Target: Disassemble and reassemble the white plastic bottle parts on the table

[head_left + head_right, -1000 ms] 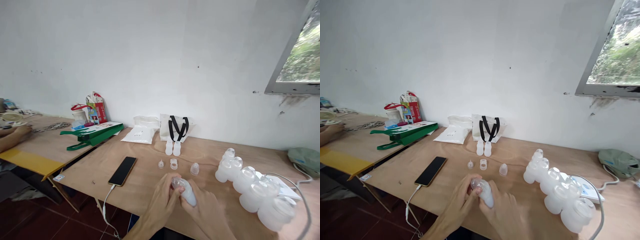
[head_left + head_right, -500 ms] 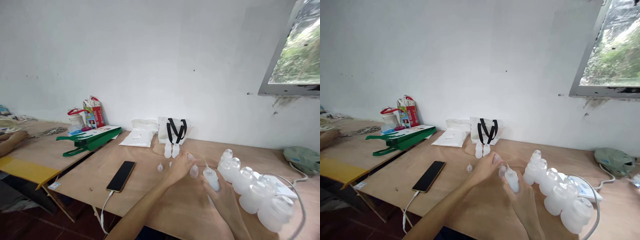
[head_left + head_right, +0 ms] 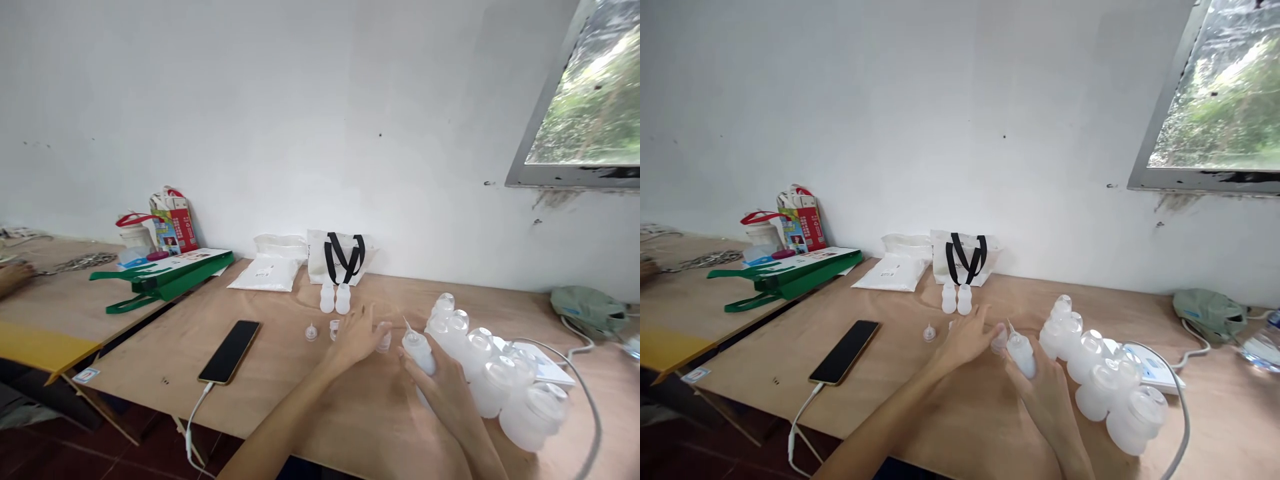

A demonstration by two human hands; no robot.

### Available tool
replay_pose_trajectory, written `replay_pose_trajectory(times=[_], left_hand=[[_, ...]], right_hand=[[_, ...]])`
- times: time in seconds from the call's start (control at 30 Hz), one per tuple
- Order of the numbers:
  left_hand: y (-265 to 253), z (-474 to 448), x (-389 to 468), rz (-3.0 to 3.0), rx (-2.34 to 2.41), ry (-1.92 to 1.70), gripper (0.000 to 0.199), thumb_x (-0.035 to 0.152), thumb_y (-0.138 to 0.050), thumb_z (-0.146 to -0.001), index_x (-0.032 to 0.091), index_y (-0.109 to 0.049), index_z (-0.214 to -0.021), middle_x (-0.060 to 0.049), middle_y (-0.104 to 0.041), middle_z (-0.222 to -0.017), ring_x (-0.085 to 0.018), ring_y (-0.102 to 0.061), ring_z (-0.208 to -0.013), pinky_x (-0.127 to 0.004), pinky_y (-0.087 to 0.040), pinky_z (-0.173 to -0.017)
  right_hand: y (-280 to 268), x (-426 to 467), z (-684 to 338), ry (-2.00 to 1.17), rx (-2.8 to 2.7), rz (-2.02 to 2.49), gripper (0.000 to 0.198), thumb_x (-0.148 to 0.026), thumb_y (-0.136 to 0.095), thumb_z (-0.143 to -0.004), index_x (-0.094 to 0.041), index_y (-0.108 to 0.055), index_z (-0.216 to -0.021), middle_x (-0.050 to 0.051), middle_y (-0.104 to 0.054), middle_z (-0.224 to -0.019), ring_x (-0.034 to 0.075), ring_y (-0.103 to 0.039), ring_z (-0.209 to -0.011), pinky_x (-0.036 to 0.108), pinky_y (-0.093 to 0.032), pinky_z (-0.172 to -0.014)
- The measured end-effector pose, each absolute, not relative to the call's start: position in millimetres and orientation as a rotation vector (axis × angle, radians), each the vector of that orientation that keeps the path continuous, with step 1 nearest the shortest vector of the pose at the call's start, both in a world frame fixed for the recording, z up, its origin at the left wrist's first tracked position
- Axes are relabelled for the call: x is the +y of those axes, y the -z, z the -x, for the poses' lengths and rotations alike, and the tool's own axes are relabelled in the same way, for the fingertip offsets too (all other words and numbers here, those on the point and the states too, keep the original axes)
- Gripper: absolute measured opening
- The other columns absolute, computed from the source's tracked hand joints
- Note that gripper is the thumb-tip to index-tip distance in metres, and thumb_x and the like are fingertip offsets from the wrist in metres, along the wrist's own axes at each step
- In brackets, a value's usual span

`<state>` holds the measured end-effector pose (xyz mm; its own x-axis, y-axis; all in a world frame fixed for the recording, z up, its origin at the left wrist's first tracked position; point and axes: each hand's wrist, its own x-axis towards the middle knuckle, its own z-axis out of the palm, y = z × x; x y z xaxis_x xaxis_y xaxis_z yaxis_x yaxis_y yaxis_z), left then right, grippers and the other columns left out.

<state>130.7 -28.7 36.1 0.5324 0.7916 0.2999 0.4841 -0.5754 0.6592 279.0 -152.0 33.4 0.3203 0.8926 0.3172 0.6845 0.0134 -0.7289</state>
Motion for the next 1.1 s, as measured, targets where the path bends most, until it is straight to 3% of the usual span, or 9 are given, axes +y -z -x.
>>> replay_pose_trajectory(times=[0.13, 0.27, 0.53, 0.7, 0.87, 1.1], left_hand=[[-62, -102, -60, -2.004, 0.740, -0.819, 0.044, 0.051, -0.035, -0.107, 0.022, -0.066, -0.119, -0.005, -0.070, -0.104, -0.022, -0.064, -0.091, -0.033, -0.048, -0.083], [-64, -72, -85, -1.998, 0.580, -0.710, 0.029, 0.043, -0.056, -0.100, 0.021, -0.070, -0.115, -0.002, -0.073, -0.092, -0.019, -0.065, -0.084, -0.028, -0.048, -0.077], [-32, -50, -101, -2.041, 0.857, -0.810, 0.011, 0.020, -0.068, -0.085, 0.019, -0.077, -0.091, -0.001, -0.077, -0.087, -0.017, -0.068, -0.078, -0.024, -0.048, -0.074], [-18, -39, -98, -1.704, 0.744, -0.740, 0.027, 0.042, -0.072, -0.087, 0.016, -0.078, -0.093, -0.007, -0.077, -0.088, -0.021, -0.069, -0.078, -0.025, -0.052, -0.063], [-5, -29, -91, -1.454, 0.602, -0.651, 0.048, 0.056, -0.082, -0.075, 0.011, -0.076, -0.091, -0.009, -0.074, -0.079, -0.019, -0.067, -0.069, -0.029, -0.056, -0.066], [4, -48, -98, -1.788, 0.920, -1.011, 0.035, 0.050, -0.060, -0.095, 0.018, -0.070, -0.087, -0.007, -0.073, -0.083, -0.020, -0.068, -0.079, -0.029, -0.054, -0.071]], right_hand=[[-34, -150, -275, -0.505, -1.588, 1.643, 0.019, -0.043, -0.054, -0.089, -0.025, -0.060, -0.088, -0.001, -0.066, -0.078, 0.021, -0.060, -0.073, 0.029, -0.045, -0.063], [-35, -150, -268, -0.676, -1.808, 1.567, 0.012, -0.034, -0.052, -0.087, -0.025, -0.059, -0.085, -0.003, -0.067, -0.076, 0.018, -0.058, -0.067, 0.027, -0.040, -0.061], [-27, -151, -243, -0.371, -2.138, 1.751, 0.007, -0.025, -0.056, -0.084, -0.024, -0.053, -0.078, -0.003, -0.067, -0.069, 0.016, -0.056, -0.059, 0.029, -0.022, -0.056], [-28, -154, -237, -0.409, -2.181, 1.727, 0.008, -0.026, -0.059, -0.083, -0.024, -0.054, -0.077, -0.005, -0.068, -0.069, 0.015, -0.057, -0.059, 0.028, -0.021, -0.057], [-26, -153, -233, -0.491, -2.232, 1.687, 0.005, -0.024, -0.062, -0.079, -0.024, -0.058, -0.081, -0.005, -0.071, -0.073, 0.015, -0.061, -0.063, 0.027, -0.024, -0.057], [-16, -151, -227, -0.129, -2.218, 1.793, 0.005, -0.025, -0.052, -0.089, -0.025, -0.056, -0.086, -0.002, -0.070, -0.072, 0.021, -0.066, -0.064, 0.030, -0.021, -0.059]])
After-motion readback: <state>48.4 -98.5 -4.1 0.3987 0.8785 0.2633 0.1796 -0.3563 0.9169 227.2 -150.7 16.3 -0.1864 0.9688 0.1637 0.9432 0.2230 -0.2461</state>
